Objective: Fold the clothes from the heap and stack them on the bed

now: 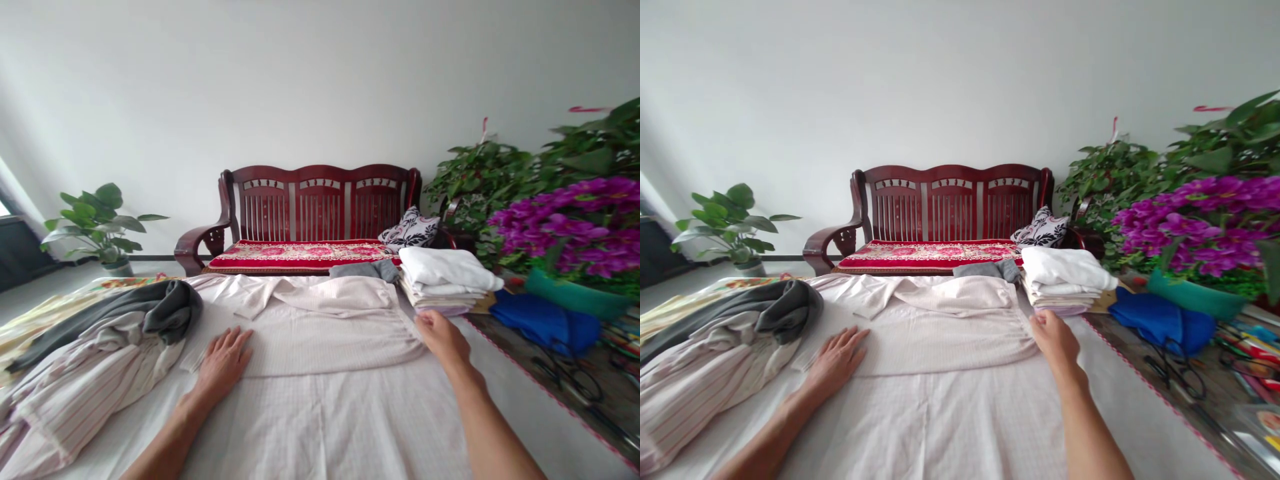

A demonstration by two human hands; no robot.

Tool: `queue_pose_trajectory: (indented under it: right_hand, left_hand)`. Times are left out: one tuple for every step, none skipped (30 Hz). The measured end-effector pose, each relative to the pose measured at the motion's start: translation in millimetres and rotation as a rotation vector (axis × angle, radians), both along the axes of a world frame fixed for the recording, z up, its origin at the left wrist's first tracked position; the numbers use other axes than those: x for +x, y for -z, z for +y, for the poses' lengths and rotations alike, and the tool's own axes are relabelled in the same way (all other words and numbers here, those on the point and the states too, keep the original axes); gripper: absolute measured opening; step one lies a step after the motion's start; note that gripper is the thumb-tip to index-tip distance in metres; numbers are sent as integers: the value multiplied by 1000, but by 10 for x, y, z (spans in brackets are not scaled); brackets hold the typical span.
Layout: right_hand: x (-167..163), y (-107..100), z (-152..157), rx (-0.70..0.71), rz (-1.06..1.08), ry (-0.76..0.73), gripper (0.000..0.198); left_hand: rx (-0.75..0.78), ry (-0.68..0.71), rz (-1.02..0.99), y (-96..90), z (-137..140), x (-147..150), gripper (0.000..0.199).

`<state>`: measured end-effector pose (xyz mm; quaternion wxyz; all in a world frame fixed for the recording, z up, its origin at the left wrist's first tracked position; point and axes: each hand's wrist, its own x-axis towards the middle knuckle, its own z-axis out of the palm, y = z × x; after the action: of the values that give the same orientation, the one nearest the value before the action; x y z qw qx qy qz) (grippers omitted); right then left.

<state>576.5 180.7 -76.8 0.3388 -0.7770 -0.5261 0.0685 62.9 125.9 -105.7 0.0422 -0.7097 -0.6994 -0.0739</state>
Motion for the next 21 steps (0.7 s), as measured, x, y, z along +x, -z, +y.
queue_pose_trajectory:
  right_hand:
    - [-101,-6,10,39,-71,-51,34]
    - [-212,8,23,96,-124,-145,39]
    - [-324,42,38,144,-170,-256,43]
    - [-430,96,53,171,-212,-366,47]
    - [-521,165,68,170,-250,-458,50]
    - [-593,243,82,149,-285,-522,52]
    - [-644,322,95,114,-315,-558,54]
    - [-673,394,107,71,-334,-569,55]
    - [-683,454,119,33,-338,-566,55]
    - [-678,497,131,9,-324,-560,54]
    - [-663,522,144,3,-287,-558,53]
    - [-640,531,158,12,-236,-562,53]
    - [-615,525,174,28,-180,-566,52]
    - [-587,508,191,46,-131,-572,51]
    - [-559,484,211,66,-86,-568,52]
    - [-530,455,234,88,-43,-545,53]
    - [-502,422,262,112,0,-501,54]
    - [-476,387,295,136,45,-438,54]
    - [-453,350,335,157,96,-366,53]
    - [-433,310,381,172,140,-291,52]
    - [-419,267,434,180,168,-227,51]
  left_hand:
    - [-13,13,3,8,8,-17,50]
    - [-24,21,5,17,17,-38,52]
    - [-33,25,7,27,26,-61,53]
    - [-39,22,9,38,34,-84,55]
    - [-43,19,10,49,42,-104,56]
    - [-45,14,10,60,47,-122,57]
    - [-48,9,8,69,51,-136,57]
    - [-51,7,4,77,53,-147,57]
    - [-52,6,-2,81,55,-155,57]
    - [-50,3,-8,81,57,-159,58]
    - [-48,-5,-17,77,60,-161,57]
    - [-43,-17,-30,66,67,-159,56]
    - [-34,-35,-47,49,79,-155,54]
    - [-18,-57,-70,27,96,-146,52]
    - [4,-76,-95,0,121,-132,50]
    - [31,-85,-120,-29,154,-114,47]
    - [57,-82,-141,-58,194,-91,45]
    - [78,-67,-158,-84,242,-64,43]
    - [92,-40,-170,-107,296,-35,41]
    - [98,-5,-177,-124,355,-5,39]
    - [95,32,-178,-135,418,23,37]
